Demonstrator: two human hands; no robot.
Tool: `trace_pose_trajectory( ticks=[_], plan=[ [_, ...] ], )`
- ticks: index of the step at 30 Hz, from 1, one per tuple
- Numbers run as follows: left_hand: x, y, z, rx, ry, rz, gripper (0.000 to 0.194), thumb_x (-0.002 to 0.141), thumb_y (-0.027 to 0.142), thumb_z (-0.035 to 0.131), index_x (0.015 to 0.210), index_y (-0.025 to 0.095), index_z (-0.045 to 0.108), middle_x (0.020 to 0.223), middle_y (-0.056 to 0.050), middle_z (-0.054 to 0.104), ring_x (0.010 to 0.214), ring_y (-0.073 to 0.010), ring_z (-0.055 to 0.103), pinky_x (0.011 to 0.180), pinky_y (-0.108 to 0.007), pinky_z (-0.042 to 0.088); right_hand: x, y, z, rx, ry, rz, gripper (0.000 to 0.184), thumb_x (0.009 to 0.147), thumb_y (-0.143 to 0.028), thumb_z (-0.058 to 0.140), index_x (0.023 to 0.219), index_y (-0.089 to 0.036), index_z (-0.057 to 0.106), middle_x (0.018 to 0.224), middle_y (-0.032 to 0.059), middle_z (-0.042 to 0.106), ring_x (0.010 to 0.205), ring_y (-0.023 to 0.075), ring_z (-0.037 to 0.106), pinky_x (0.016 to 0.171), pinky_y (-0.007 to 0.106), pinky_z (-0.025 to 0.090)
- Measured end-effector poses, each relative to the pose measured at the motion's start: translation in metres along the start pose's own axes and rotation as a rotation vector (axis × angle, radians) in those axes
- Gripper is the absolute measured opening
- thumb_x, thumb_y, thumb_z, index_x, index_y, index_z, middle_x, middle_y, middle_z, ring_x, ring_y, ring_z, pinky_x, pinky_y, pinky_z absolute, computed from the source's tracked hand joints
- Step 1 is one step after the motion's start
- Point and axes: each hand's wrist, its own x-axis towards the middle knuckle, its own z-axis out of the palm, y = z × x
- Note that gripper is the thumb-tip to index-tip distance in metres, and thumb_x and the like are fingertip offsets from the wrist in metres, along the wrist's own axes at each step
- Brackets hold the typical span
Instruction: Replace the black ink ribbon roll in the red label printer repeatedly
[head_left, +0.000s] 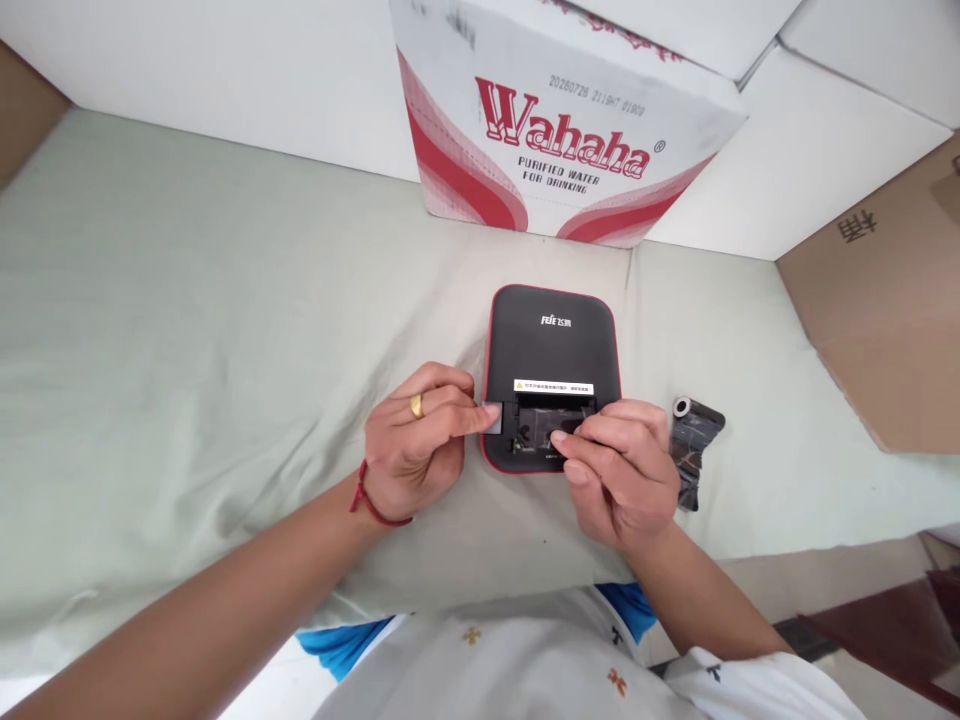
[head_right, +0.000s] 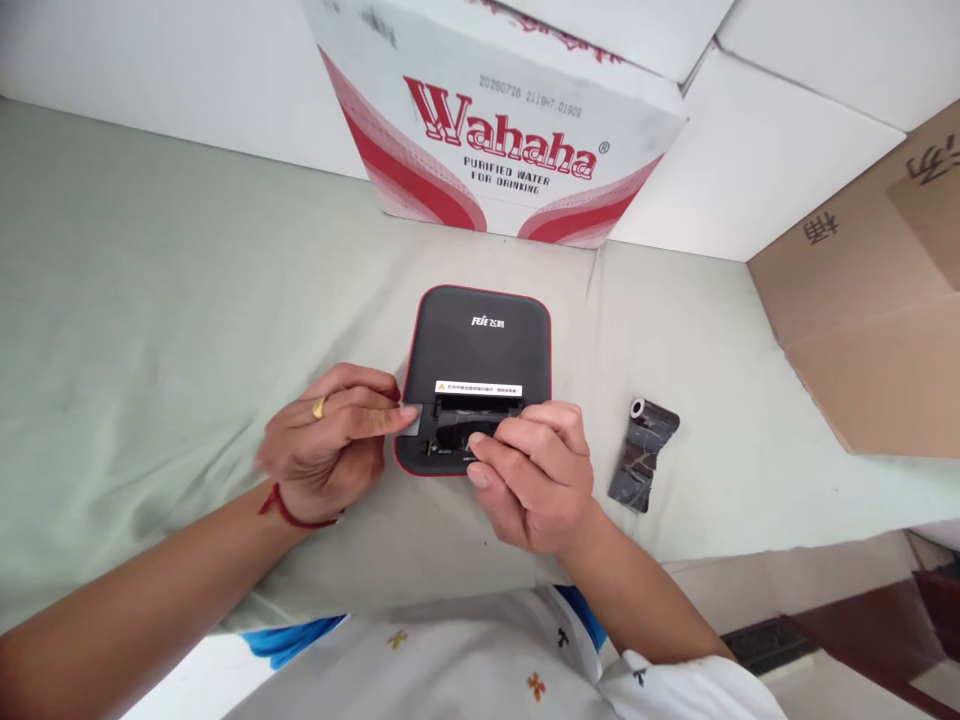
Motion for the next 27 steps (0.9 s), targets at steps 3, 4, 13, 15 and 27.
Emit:
trace_pose_trajectory(
  ticks=[3, 4, 13, 15, 27],
  plan=[
    [-0.003, 0.0, 0.0, 0.008, -0.013, -0.013, 0.018, 0.103, 0.007, 0.065, 0.096, 0.023, 0.071, 0.065, 0.004, 0.063, 0.062, -0.0141, 0.061, 0.07, -0.033, 0.063, -0.001, 0.0, 0.0, -0.008, -0.003, -0.009, 0.018, 0.105, -0.016, 0.06, 0.111, -0.022, 0.076, 0.091, 0.0045, 0.076, 0.088, 0.0218, 0.067, 0.079, 0.043, 0.057],
    [-0.003, 0.0, 0.0, 0.015, -0.012, -0.015, 0.019, 0.103, 0.007, 0.064, 0.096, 0.023, 0.071, 0.065, 0.004, 0.063, 0.063, -0.0147, 0.062, 0.07, -0.034, 0.063, -0.001, 0.0, 0.001, -0.012, -0.002, -0.016, 0.018, 0.105, -0.016, 0.06, 0.111, -0.022, 0.076, 0.092, 0.0045, 0.077, 0.088, 0.0216, 0.067, 0.079, 0.042, 0.057],
    [-0.01, -0.002, 0.004, 0.059, -0.045, 0.016, 0.023, 0.1, 0.002, 0.059, 0.104, 0.023, 0.068, 0.069, 0.003, 0.059, 0.074, -0.0162, 0.061, 0.073, -0.03, 0.058, 0.033, 0.006, -0.03, 0.202, -0.247, 0.124, 0.023, 0.11, -0.023, 0.059, 0.106, -0.022, 0.082, 0.096, 0.0056, 0.079, 0.086, 0.0192, 0.072, 0.078, 0.037, 0.06],
    [-0.012, -0.004, 0.007, 0.039, -0.032, 0.029, 0.027, 0.099, 0.001, 0.056, 0.108, 0.023, 0.067, 0.071, 0.003, 0.058, 0.074, -0.0164, 0.059, 0.07, -0.028, 0.056, 0.052, 0.012, -0.04, 0.217, -0.355, 0.275, 0.024, 0.112, -0.027, 0.06, 0.105, -0.023, 0.083, 0.102, 0.0056, 0.081, 0.089, 0.0179, 0.075, 0.078, 0.034, 0.061],
    [-0.014, -0.008, 0.002, -0.13, -0.118, -0.659, 0.029, 0.076, 0.004, 0.051, 0.093, 0.022, 0.067, 0.073, 0.003, 0.066, 0.067, -0.0145, 0.06, 0.069, -0.028, 0.047, 0.121, 0.028, 0.013, -0.531, -1.081, 0.232, 0.017, 0.098, -0.011, 0.063, 0.104, -0.019, 0.077, 0.108, 0.0123, 0.082, 0.081, 0.0259, 0.073, 0.063, 0.037, 0.04]
  ],
)
